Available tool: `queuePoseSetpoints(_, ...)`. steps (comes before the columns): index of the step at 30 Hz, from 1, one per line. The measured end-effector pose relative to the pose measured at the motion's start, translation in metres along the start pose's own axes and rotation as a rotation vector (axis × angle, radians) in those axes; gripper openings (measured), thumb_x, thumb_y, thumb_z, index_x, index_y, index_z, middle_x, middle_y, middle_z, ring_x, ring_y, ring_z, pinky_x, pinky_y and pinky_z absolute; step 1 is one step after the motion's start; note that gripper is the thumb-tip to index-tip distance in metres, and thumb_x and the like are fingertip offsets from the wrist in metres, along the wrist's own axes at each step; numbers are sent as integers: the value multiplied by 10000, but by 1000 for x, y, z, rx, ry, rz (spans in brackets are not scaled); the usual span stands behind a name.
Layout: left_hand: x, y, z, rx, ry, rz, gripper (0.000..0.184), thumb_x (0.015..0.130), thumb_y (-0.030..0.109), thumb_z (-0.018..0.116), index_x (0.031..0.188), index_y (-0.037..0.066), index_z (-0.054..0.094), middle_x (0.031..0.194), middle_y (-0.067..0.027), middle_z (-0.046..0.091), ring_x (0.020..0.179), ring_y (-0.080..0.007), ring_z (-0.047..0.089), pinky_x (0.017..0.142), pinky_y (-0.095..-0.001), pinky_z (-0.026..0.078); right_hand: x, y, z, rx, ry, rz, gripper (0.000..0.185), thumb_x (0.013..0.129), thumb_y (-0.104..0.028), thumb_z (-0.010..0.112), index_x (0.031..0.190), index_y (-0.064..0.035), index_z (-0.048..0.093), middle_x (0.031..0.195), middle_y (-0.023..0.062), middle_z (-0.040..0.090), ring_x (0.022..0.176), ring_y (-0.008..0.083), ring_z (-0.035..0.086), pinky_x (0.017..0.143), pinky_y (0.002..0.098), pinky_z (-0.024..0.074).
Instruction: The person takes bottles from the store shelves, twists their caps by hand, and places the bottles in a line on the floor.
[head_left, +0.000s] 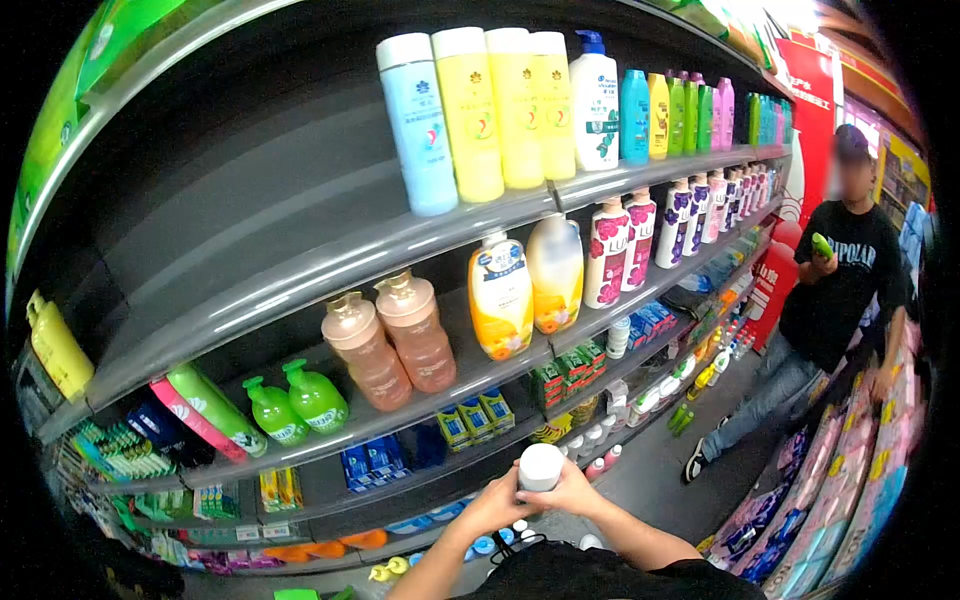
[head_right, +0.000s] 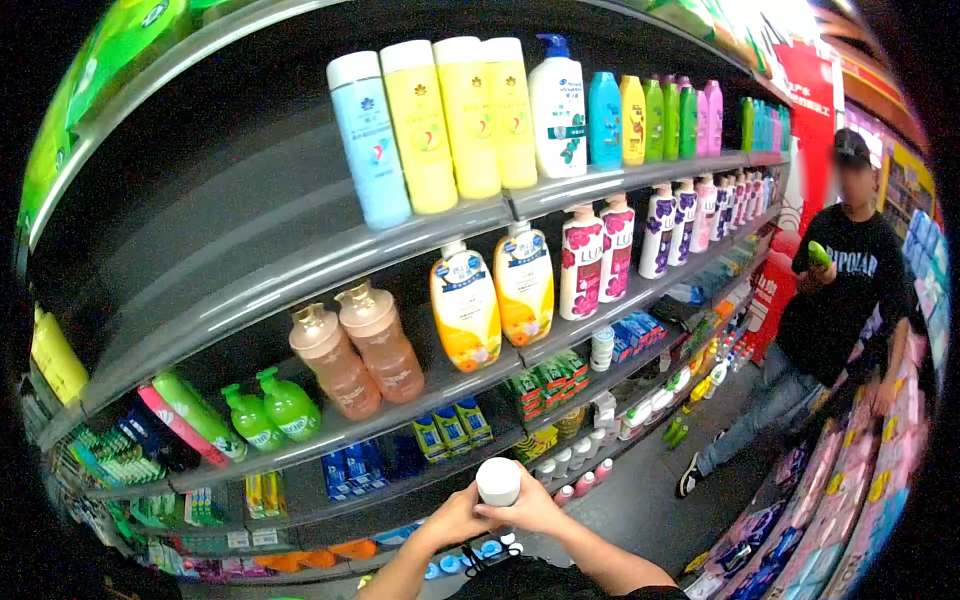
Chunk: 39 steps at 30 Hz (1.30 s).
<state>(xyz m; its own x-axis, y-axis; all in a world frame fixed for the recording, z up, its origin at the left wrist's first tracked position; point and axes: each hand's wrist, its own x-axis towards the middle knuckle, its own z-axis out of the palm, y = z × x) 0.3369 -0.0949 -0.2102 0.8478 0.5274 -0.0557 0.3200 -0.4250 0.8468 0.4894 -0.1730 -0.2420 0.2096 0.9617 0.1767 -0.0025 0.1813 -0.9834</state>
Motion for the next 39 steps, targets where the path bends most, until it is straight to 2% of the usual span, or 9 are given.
queuePoseSetpoints(5, 33, 9, 41, -23, 119, -83, 661, 692, 273, 787, 1223, 13, 493, 1122, -228, 623, 1064, -379, 598, 866, -428, 492, 0, -13, -54, -141, -66, 26, 654, 674, -304, 840, 1176, -29, 524, 1063, 90, 618, 1005, 168, 584, 878, 328, 465)
queuePoseSetpoints(8, 55, 8, 68, 18, 261, -61, 597, 676, 254, 800, 1166, 34, 540, 1043, -211, 653, 1000, -377, 625, 825, -430, 501, 1, -5, -94, -350, -66, -63, 676, 687, -339, 814, 1205, -24, 515, 1136, 154, 589, 1068, 269, 581, 907, 365, 457)
queuePoseSetpoints(11, 73, 18, 73, 223, 121, -246, 590, 679, 256, 796, 1163, 35, 541, 1030, -199, 658, 983, -393, 621, 815, -432, 503, -2, 0, -124, -432, -91, -78, 700, 685, -349, 803, 1227, -22, 504, 1195, 195, 556, 1115, 342, 551, 933, 398, 448)
queuePoseSetpoints(16, 90, 11, 104, 247, 94, -262, 758, 679, 251, 785, 1327, 64, 440, 1293, -211, 514, 1161, -368, 521, 948, -434, 451, 6, 0, -156, -479, -248, -10, 649, 684, -347, 797, 1177, -27, 522, 1138, 201, 583, 1069, 353, 574, 900, 403, 466)
queuePoseSetpoints(17, 90, 6, 111, 269, 138, -209, 700, 683, 267, 789, 1272, 57, 473, 1240, -227, 545, 1130, -383, 537, 913, -441, 459, 8, -3, -163, -476, -289, 18, 635, 686, -348, 795, 1164, -29, 526, 1123, 199, 590, 1055, 353, 581, 891, 402, 469)
queuePoseSetpoints(20, 89, -9, 130, 145, 89, -346, 590, 702, 306, 782, 1151, 47, 499, 1097, -259, 599, 1024, -417, 577, 827, -474, 463, 9, 17, -170, -573, -365, 38, 610, 685, -359, 790, 1133, -35, 534, 1081, 191, 608, 1020, 358, 593, 859, 416, 479)
queuePoseSetpoints(26, 73, -34, 166, 96, 124, -460, 702, 683, 215, 789, 1261, 15, 444, 1171, -266, 572, 1106, -406, 550, 921, -435, 462, -4, 60, -161, -540, -478, 106, 644, 684, -323, 795, 1171, -15, 509, 1087, 223, 600, 1025, 389, 581, 870, 437, 480)
queuePoseSetpoints(33, 49, -82, 215, 3, 156, -619, 619, 718, 143, 707, 1271, 5, 466, 1238, -250, 542, 1149, -395, 521, 973, -433, 430, -27, 113, -144, -602, -602, 208, 567, 715, -213, 764, 1186, -31, 507, 1159, 221, 581, 1068, 407, 556, 902, 454, 469)
queuePoseSetpoints(39, 44, -114, 236, -121, 10, -670, 592, 768, 228, 681, 1261, -22, 468, 1198, -260, 562, 1110, -403, 539, 941, -440, 442, -50, 167, -140, -754, -638, 394, 560, 687, -163, 762, 1167, -25, 510, 1109, 219, 588, 1027, 403, 568, 867, 453, 480)
